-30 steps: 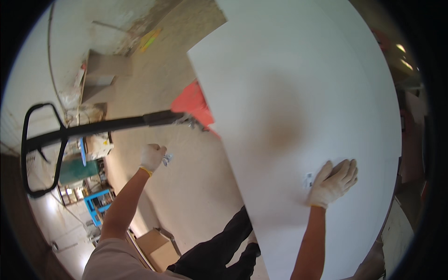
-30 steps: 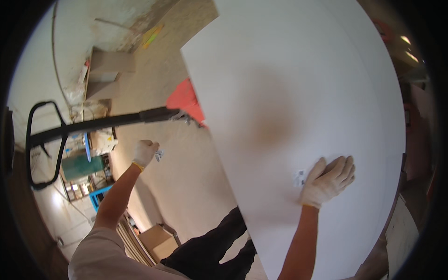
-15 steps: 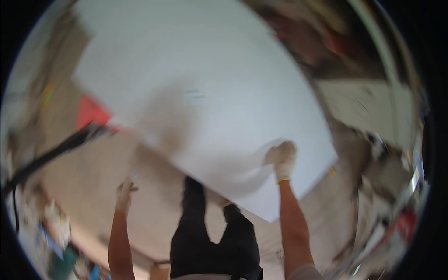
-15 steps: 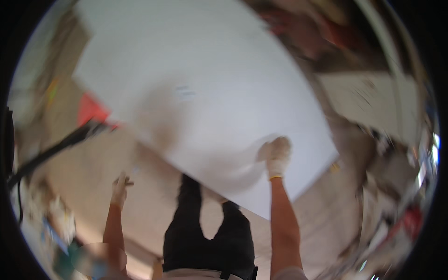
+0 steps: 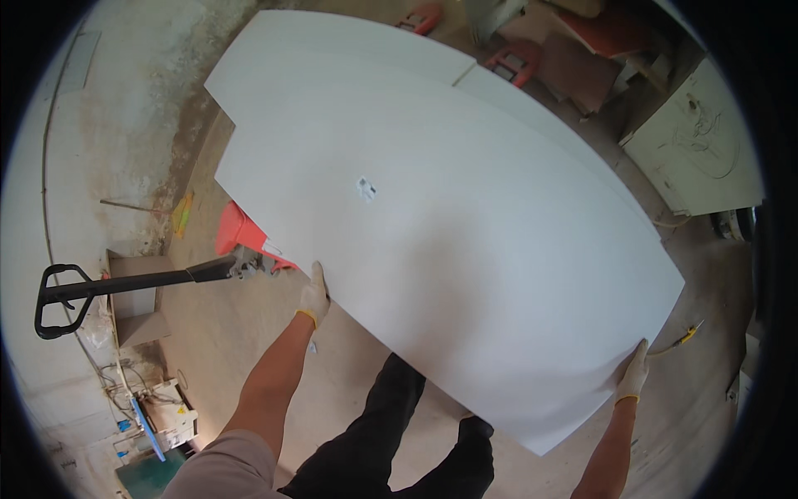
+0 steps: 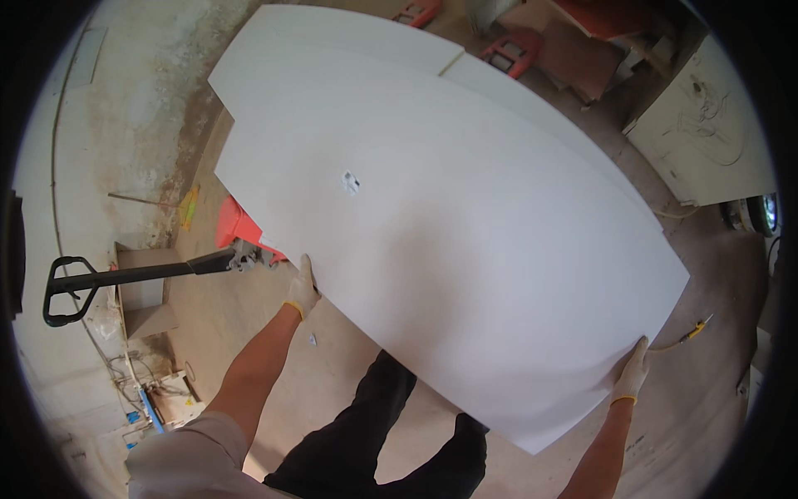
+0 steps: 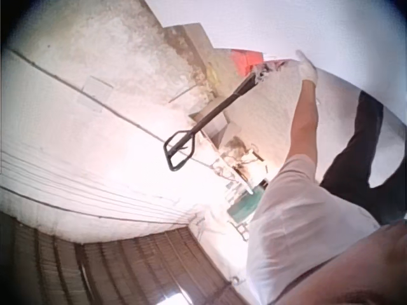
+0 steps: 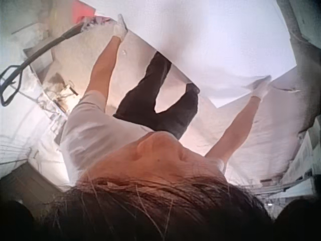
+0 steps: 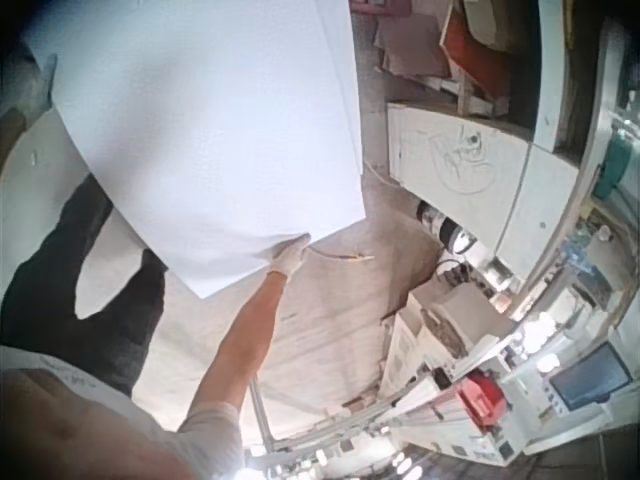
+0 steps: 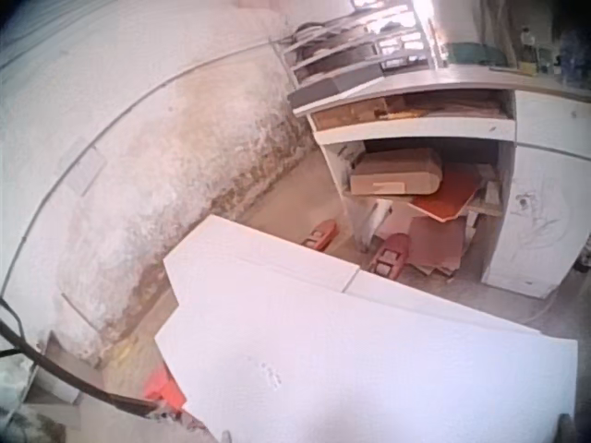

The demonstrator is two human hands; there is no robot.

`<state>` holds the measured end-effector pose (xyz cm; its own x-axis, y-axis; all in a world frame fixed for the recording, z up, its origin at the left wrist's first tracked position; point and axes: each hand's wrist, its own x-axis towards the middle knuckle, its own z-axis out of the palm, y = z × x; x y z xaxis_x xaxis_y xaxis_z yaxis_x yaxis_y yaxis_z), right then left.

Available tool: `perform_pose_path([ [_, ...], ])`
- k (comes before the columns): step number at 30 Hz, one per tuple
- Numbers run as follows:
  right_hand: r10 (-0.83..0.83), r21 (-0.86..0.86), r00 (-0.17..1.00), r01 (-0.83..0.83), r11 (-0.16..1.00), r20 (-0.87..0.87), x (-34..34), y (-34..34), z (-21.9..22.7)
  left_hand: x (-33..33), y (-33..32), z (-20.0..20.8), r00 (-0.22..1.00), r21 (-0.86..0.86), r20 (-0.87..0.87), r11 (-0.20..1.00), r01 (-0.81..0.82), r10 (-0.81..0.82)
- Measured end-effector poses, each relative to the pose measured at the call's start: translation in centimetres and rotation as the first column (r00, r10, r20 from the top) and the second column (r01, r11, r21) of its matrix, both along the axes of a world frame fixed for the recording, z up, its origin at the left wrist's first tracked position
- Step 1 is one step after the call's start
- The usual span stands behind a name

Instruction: The person picks up white rectangular panels and long strips, places them on a conveyor-fed machine, and retrieves them after processing. The person stacks the processed panels on a pallet and repeats the cycle with additional pieces.

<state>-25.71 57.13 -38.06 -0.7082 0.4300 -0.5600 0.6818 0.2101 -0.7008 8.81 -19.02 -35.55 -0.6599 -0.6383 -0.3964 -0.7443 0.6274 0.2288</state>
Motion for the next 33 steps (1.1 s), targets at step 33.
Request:
perform_pose_path([
  [33,-0.383,0.457,0.731,0.663,0.592,-0.565,60.5,21.9,71.1,1.8,31.5,39.3,0.753,0.963,-0.203,-0.012,0.270,0.625],
])
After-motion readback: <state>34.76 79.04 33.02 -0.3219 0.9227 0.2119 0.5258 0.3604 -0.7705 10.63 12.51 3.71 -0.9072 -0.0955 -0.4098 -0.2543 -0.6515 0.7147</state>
